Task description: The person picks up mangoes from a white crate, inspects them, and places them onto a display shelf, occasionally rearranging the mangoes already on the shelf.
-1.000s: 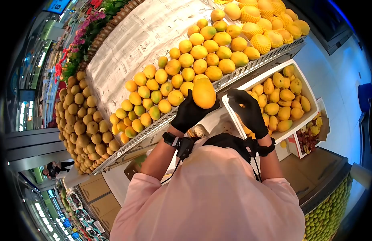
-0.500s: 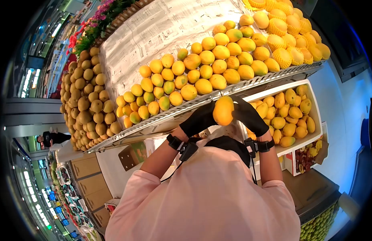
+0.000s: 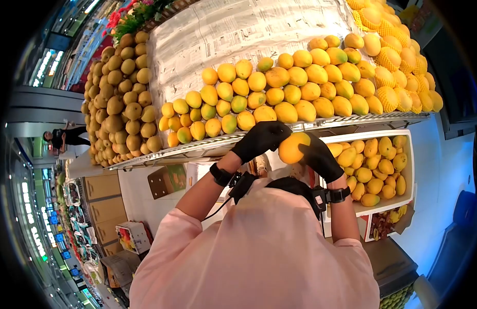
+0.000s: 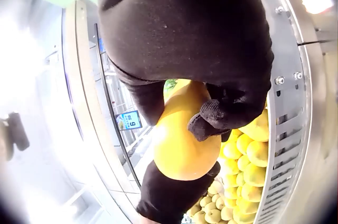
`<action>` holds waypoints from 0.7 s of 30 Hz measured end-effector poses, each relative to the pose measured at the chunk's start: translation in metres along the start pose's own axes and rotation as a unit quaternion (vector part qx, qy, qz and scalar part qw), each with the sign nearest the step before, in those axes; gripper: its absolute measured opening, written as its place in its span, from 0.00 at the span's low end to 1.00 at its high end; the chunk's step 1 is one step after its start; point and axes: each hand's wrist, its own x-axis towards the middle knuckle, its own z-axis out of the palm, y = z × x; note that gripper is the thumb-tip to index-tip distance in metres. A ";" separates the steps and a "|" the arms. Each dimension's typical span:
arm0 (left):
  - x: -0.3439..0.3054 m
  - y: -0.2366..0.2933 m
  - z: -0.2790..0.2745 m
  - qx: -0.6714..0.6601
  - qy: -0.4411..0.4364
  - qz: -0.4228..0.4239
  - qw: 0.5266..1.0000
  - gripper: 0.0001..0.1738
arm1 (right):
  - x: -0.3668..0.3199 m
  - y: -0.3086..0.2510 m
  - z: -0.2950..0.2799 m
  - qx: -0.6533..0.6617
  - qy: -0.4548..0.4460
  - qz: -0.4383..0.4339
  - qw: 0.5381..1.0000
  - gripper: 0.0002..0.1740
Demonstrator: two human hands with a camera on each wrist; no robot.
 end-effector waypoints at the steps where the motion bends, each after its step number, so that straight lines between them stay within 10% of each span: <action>1: 0.000 -0.001 -0.003 0.038 0.003 0.012 0.999 0.23 | 0.003 -0.004 0.005 0.000 0.007 0.020 1.000 0.25; 10: -0.016 0.023 -0.020 0.266 0.052 0.096 0.958 0.31 | 0.051 -0.014 0.055 -0.304 0.129 -0.087 0.940 0.30; 21: -0.022 0.007 -0.092 0.223 0.185 0.142 0.947 0.31 | 0.099 -0.046 0.100 -0.158 0.072 -0.058 0.983 0.33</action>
